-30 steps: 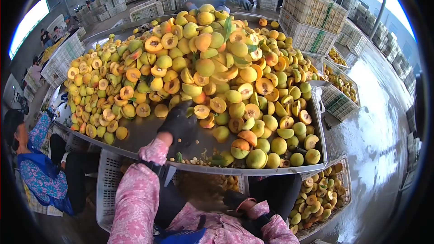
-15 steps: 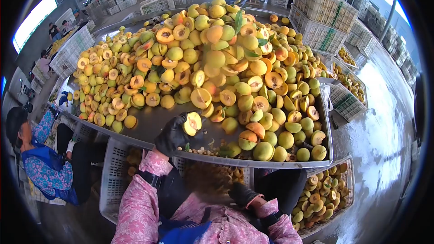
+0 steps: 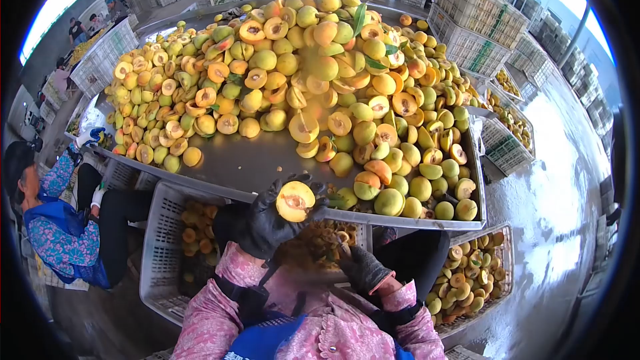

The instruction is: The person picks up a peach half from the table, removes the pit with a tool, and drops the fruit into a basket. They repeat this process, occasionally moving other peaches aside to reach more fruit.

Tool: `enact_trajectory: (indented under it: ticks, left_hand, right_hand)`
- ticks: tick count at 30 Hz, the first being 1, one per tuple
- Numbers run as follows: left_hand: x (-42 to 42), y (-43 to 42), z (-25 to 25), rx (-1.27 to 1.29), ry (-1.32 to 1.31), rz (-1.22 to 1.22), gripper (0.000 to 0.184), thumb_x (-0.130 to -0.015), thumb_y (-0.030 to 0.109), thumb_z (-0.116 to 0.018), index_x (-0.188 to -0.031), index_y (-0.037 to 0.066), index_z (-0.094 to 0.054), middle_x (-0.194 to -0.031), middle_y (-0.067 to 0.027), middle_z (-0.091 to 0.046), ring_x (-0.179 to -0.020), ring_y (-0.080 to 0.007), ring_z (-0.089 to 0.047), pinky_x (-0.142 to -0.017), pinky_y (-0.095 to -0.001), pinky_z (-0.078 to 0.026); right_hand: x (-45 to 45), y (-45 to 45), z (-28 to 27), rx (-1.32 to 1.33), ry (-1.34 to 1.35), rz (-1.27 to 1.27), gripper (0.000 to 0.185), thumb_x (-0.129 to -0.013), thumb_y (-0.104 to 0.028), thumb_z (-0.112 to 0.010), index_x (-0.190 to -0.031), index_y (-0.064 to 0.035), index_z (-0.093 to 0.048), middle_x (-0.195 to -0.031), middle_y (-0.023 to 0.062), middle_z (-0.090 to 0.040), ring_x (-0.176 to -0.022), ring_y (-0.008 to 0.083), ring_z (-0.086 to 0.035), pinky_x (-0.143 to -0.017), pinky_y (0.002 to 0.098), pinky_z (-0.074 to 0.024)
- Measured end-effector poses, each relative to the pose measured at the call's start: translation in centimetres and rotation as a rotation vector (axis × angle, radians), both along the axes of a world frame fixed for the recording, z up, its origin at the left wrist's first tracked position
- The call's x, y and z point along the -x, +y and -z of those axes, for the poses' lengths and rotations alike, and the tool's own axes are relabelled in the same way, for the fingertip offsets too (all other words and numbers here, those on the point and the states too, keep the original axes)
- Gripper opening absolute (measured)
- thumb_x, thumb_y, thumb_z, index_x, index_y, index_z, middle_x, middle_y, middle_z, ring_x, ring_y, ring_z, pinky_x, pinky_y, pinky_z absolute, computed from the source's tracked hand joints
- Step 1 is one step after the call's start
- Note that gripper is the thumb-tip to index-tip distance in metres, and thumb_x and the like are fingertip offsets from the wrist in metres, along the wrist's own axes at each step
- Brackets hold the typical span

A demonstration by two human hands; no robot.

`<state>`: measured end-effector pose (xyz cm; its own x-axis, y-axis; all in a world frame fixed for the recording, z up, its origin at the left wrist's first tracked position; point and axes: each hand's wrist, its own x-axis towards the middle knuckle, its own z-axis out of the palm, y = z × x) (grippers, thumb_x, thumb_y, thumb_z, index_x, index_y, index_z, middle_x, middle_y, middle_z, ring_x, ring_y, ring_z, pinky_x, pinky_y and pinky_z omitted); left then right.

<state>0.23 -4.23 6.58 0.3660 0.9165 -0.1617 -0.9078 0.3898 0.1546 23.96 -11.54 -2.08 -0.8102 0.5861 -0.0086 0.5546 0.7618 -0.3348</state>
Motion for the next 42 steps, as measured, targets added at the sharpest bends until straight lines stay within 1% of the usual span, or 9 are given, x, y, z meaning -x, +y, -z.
enact_trajectory:
  ticks: [2, 5, 7, 11, 15, 22, 31, 37, 42]
  left_hand:
    - [-0.3, -1.1, 1.1, 0.019, 0.083, -0.048, 0.052, -0.082, 0.022, -0.055, -0.126, -0.001, -0.039, -0.127, -0.0167, -0.043, -0.118, -0.0331, -0.042, -0.099, -0.0520, -0.034]
    - [-0.5, -2.7, 3.1, -0.099, 0.394, -0.058, 0.048, -0.082, 0.016, -0.054, -0.125, -0.001, -0.041, -0.125, -0.0142, -0.045, -0.114, -0.0278, -0.045, -0.098, -0.0454, -0.037]
    - [-0.7, -3.6, 3.5, -0.249, 0.659, -0.062, 0.046, -0.082, 0.012, -0.054, -0.124, -0.001, -0.041, -0.124, -0.0128, -0.046, -0.113, -0.0249, -0.046, -0.097, -0.0399, -0.039]
    - [-1.0, -4.6, 6.4, -0.458, 1.280, -0.032, 0.040, -0.079, 0.010, -0.062, -0.116, 0.001, -0.053, -0.102, -0.0058, -0.059, -0.093, -0.0137, -0.056, -0.084, -0.0261, -0.044]
    - [-3.4, -5.4, 4.9, -0.332, 1.129, -0.037, 0.035, -0.079, 0.011, -0.064, -0.112, 0.001, -0.055, -0.100, -0.0047, -0.060, -0.092, -0.0104, -0.055, -0.083, -0.0245, -0.044]
    - [-1.6, -6.0, 4.1, 0.041, 0.262, 0.246, 0.051, -0.084, 0.009, -0.055, -0.131, 0.001, -0.036, -0.112, -0.0120, -0.050, -0.102, -0.0182, -0.051, -0.092, -0.0296, -0.041]
    - [-2.1, -6.1, 5.2, -0.452, 1.300, 0.063, 0.046, -0.084, 0.015, -0.058, -0.123, -0.001, -0.043, -0.110, -0.0098, -0.054, -0.101, -0.0195, -0.054, -0.091, -0.0309, -0.042]
    - [-1.2, -6.0, 4.5, 0.096, 0.419, 0.034, 0.035, -0.086, 0.006, -0.052, -0.120, -0.001, -0.048, -0.104, -0.0076, -0.056, -0.095, -0.0164, -0.056, -0.081, -0.0283, -0.047]
    - [-1.5, -6.7, 7.1, -0.667, 1.527, -0.180, 0.029, -0.089, 0.010, -0.049, -0.115, -0.001, -0.051, -0.112, -0.0086, -0.053, -0.102, -0.0167, -0.052, -0.086, -0.0313, -0.043]
  right_hand:
    - [0.5, 0.0, -1.6, 0.369, 0.088, 0.092, 0.041, -0.067, -0.017, -0.057, -0.102, 0.0038, -0.055, -0.095, 0.0142, -0.054, -0.086, 0.0312, -0.051, -0.078, 0.0377, -0.0429]
    - [0.5, 0.0, -0.7, -0.042, 0.204, -0.095, 0.039, -0.068, -0.017, -0.056, -0.101, 0.0047, -0.055, -0.094, 0.0136, -0.054, -0.094, 0.0304, -0.053, -0.084, 0.0363, -0.0433]
    - [1.7, -0.3, -3.4, 1.496, 0.862, 0.631, 0.031, -0.072, -0.017, -0.057, -0.099, -0.0015, -0.056, -0.085, 0.0081, -0.053, -0.085, 0.0225, -0.052, -0.073, 0.0308, -0.0427]
    - [2.3, -0.6, -4.7, 1.580, 0.964, 0.487, 0.031, -0.081, -0.014, -0.057, -0.109, -0.0037, -0.050, -0.082, 0.0030, -0.053, -0.075, 0.0120, -0.053, -0.063, 0.0231, -0.0449]
    - [2.8, -0.9, -3.8, 2.109, 1.175, 0.382, 0.039, -0.085, -0.015, -0.056, -0.119, -0.0017, -0.044, -0.083, 0.0023, -0.054, -0.072, 0.0081, -0.055, -0.061, 0.0191, -0.0467]
    - [3.0, -1.4, -2.1, 1.849, 1.097, 0.506, 0.039, -0.085, -0.019, -0.055, -0.117, -0.0001, -0.045, -0.075, 0.0036, -0.055, -0.055, 0.0085, -0.050, -0.047, 0.0191, -0.0412]
    - [3.5, -1.1, -3.5, 2.037, 1.177, 0.511, 0.032, -0.085, -0.020, -0.056, -0.112, -0.0040, -0.047, -0.073, 0.0019, -0.053, -0.053, 0.0085, -0.049, -0.046, 0.0195, -0.0390]
    - [3.9, 0.0, -4.5, 1.487, 1.070, 0.716, 0.026, -0.079, -0.023, -0.062, -0.095, -0.0045, -0.054, -0.061, 0.0003, -0.051, -0.044, 0.0099, -0.046, -0.039, 0.0224, -0.0378]
    - [6.4, 0.9, -3.1, 1.352, 1.110, 0.878, 0.035, -0.077, -0.020, -0.064, -0.105, -0.0032, -0.053, -0.078, 0.0053, -0.057, -0.051, 0.0129, -0.052, -0.042, 0.0251, -0.0427]
